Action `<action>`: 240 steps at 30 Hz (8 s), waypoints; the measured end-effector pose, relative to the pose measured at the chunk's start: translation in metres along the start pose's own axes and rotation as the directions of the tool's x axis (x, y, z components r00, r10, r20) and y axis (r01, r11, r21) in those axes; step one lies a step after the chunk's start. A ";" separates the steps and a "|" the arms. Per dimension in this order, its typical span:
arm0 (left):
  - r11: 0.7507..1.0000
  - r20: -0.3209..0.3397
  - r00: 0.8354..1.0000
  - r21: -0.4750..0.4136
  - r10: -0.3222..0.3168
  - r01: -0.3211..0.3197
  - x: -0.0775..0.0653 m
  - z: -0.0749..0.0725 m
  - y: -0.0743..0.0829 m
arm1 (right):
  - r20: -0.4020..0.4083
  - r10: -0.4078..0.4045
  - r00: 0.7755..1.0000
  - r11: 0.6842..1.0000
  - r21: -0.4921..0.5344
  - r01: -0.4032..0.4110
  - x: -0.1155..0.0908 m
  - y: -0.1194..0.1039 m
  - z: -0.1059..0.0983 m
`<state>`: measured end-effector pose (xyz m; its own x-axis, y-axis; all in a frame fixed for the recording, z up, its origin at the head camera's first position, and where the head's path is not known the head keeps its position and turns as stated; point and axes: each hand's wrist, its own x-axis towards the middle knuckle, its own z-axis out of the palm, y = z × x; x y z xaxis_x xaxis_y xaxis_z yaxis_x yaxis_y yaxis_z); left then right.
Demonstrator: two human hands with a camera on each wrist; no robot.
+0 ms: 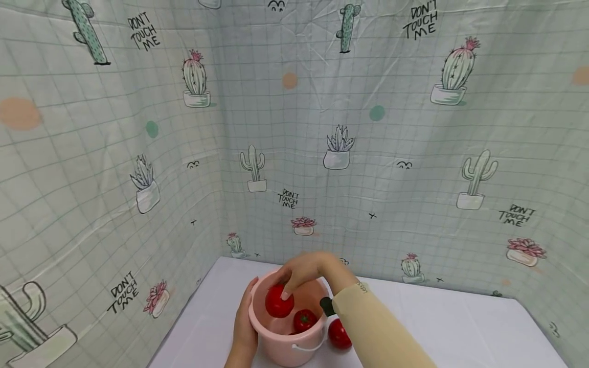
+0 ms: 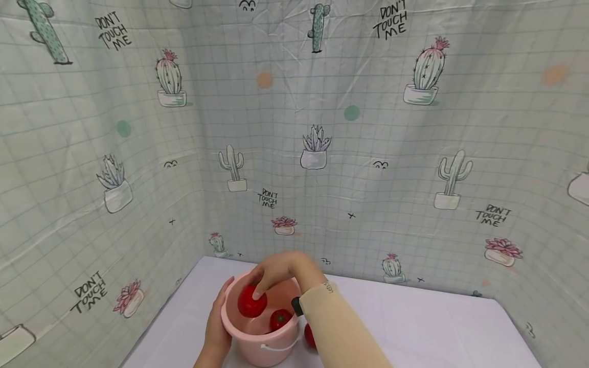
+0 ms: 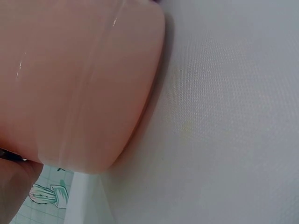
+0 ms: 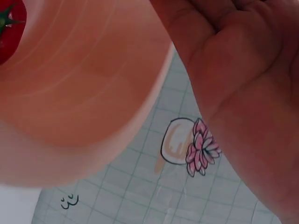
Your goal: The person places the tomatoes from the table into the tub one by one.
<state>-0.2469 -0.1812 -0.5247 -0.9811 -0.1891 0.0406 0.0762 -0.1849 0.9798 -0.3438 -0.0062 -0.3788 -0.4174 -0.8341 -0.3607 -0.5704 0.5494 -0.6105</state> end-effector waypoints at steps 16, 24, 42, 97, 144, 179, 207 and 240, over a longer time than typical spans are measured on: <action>1.000 0.004 1.000 -0.002 0.024 -0.024 0.002 0.000 -0.004 | 0.050 0.061 0.997 0.998 -0.001 -0.061 0.006 0.003 0.013; 1.000 0.001 1.000 0.011 0.017 -0.017 0.002 -0.002 -0.003 | 0.033 0.042 0.999 0.999 -0.010 -0.042 0.001 0.006 0.012; 0.999 -0.037 0.999 0.050 -0.008 0.010 -0.001 0.001 0.000 | -0.147 -0.070 0.987 0.986 0.139 0.091 -0.086 0.049 0.022; 0.999 -0.035 0.998 0.028 -0.046 0.047 0.000 0.003 0.000 | -0.229 -0.074 0.970 0.556 0.798 0.231 -0.201 0.193 0.201; 0.998 -0.030 0.998 0.035 -0.050 0.051 -0.002 0.002 0.002 | -0.288 0.042 0.957 0.624 0.755 0.200 -0.200 0.193 0.197; 0.999 -0.022 0.999 0.014 -0.048 0.048 -0.001 0.001 -0.001 | -0.423 0.005 0.906 0.874 0.442 0.202 -0.213 0.165 0.118; 0.998 -0.024 0.999 0.065 -0.023 0.024 0.000 -0.001 -0.003 | -0.421 0.019 0.907 0.922 0.358 0.147 -0.192 0.118 0.041; 0.997 -0.045 0.998 0.066 -0.036 0.039 0.000 0.000 -0.002 | -0.177 0.008 0.984 0.951 0.304 0.047 -0.095 0.046 -0.003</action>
<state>-0.2473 -0.1808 -0.5263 -0.9743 -0.2251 -0.0036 0.0259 -0.1281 0.9914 -0.3324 0.0985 -0.3703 -0.5407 -0.8077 -0.2351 -0.3470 0.4687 -0.8124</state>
